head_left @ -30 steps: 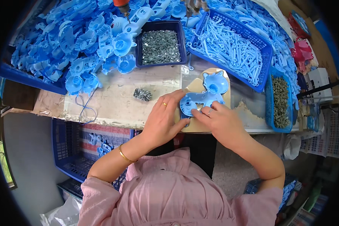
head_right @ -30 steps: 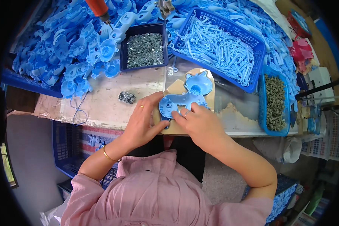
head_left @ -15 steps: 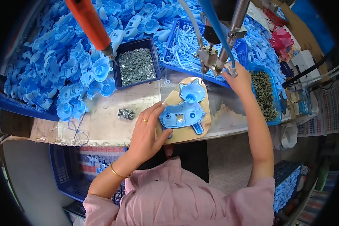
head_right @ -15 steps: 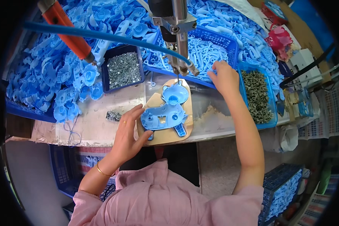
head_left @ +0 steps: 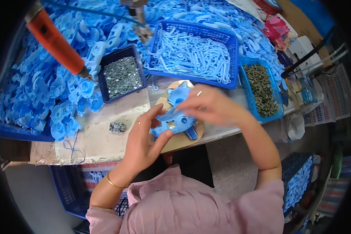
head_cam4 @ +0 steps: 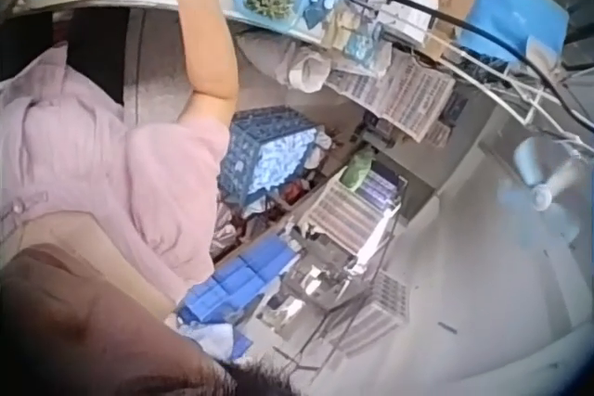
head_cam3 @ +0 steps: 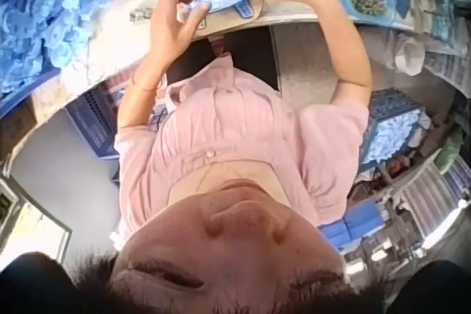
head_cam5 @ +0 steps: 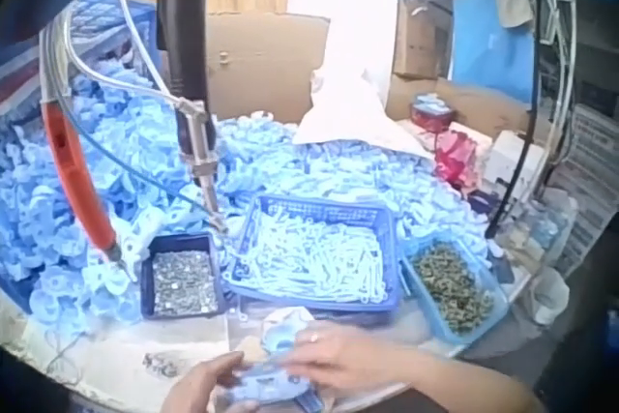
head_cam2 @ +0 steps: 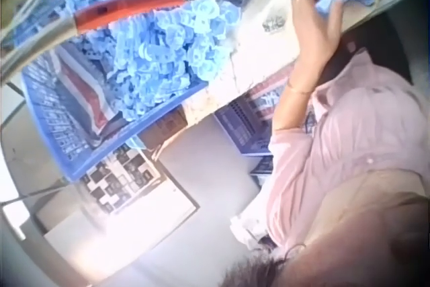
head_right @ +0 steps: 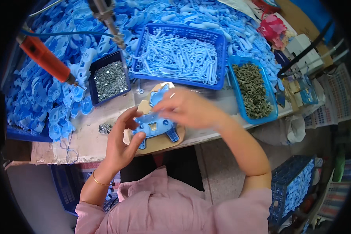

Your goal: Assembling small blue plastic toy animals by attaching components with a glue gun and soldering-style heating tool.

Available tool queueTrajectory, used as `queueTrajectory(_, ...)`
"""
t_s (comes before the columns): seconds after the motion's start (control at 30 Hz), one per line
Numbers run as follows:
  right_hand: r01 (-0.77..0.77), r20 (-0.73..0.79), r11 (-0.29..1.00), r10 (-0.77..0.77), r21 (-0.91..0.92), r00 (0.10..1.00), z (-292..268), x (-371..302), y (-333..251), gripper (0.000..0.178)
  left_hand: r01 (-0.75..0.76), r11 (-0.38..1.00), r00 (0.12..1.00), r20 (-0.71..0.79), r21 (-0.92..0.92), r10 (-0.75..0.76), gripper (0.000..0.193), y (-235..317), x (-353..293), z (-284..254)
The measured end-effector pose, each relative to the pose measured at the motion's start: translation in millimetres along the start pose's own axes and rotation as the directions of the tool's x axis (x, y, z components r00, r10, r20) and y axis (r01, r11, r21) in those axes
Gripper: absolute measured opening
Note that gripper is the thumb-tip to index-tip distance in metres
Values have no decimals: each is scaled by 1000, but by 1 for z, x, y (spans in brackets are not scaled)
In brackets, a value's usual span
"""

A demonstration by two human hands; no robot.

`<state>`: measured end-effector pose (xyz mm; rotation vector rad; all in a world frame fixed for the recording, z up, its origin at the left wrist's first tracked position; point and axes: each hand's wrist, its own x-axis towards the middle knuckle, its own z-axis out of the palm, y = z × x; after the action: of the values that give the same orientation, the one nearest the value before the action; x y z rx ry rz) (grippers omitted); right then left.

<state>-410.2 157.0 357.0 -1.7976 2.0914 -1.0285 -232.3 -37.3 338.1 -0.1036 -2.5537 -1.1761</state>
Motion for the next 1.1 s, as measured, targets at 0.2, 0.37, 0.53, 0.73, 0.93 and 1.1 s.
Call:
queueTrajectory(0.2, -183, 94, 950, 165, 254, 982, 19, -18, -33, 26, 269, 933, 938, 284, -238, -198, 52, 15, 11, 13)
queueTrajectory(0.37, -410, -59, 855, 450, 317, 891, -26, -45, 1, 16, 75, 992, 931, 363, -105, -32, 37, 5, 9, 9)
queueTrajectory(0.53, -851, -631, 456, 586, -261, 508, -96, -136, 121, 20, 247, 893, 930, 351, -376, -109, 18, 13, 5, 15)
queueTrajectory(0.73, -822, -553, 513, 621, -248, 555, -82, -149, 166, 18, 410, 753, 883, 429, -514, -188, 20, 15, 8, 10)
queueTrajectory(0.93, -661, -637, 701, 643, 268, 424, -105, -174, 164, 11, 513, 635, 846, 464, -578, -262, 18, 10, 5, 7)
queueTrajectory(1.1, -637, -579, 717, 657, 283, 483, -102, -136, 87, 22, 371, 715, 923, 322, -592, -212, 14, 0, 1, 18)
